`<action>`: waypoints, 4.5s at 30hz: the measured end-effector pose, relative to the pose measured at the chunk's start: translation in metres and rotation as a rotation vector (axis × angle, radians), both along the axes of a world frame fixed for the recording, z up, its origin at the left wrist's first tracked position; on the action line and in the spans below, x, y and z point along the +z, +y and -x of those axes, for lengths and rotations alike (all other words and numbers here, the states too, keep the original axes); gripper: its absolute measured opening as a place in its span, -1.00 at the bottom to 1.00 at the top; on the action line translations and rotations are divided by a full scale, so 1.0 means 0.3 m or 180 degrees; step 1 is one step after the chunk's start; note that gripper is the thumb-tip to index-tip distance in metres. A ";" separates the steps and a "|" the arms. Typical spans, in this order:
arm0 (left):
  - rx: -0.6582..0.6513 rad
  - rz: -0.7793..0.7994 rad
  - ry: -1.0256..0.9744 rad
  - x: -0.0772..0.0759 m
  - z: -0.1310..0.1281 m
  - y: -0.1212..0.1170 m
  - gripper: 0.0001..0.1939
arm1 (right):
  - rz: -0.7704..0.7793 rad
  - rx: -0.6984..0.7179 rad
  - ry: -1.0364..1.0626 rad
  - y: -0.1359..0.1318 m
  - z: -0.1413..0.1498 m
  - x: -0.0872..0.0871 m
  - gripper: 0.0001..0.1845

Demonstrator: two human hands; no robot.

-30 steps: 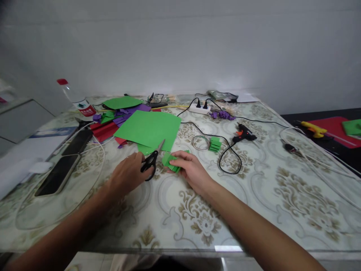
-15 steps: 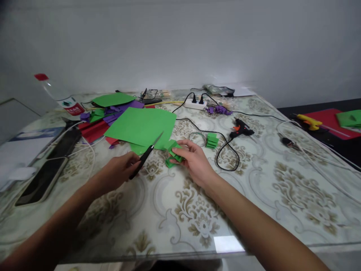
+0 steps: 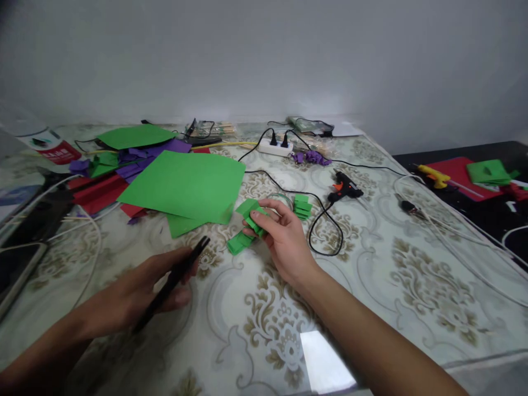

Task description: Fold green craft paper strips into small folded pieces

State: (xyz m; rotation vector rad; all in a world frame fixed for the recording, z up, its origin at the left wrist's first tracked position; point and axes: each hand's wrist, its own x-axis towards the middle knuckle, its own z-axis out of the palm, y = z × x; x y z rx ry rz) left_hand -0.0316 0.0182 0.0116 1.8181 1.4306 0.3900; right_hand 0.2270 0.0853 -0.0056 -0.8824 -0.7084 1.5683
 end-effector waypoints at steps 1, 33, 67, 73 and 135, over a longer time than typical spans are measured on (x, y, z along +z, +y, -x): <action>-0.0094 0.0137 0.0188 0.005 -0.010 0.000 -0.48 | -0.0039 -0.0024 -0.0005 0.001 -0.002 0.000 -0.64; -0.0419 -0.0328 0.0379 -0.011 -0.073 0.006 -0.73 | -0.0396 0.0296 -0.0267 -0.048 0.047 -0.047 -0.70; -0.0245 -0.0507 0.0476 -0.036 -0.077 0.007 -0.84 | -0.0523 0.0218 -0.0346 -0.042 0.034 -0.026 -0.74; -0.0201 -0.0513 0.0517 -0.036 -0.080 0.010 -0.86 | -0.0520 0.0197 -0.0400 -0.042 0.033 -0.020 -0.72; -0.0224 -0.0644 0.0512 -0.048 -0.089 0.011 -0.78 | -0.0538 0.0216 -0.0442 -0.041 0.029 -0.015 -0.70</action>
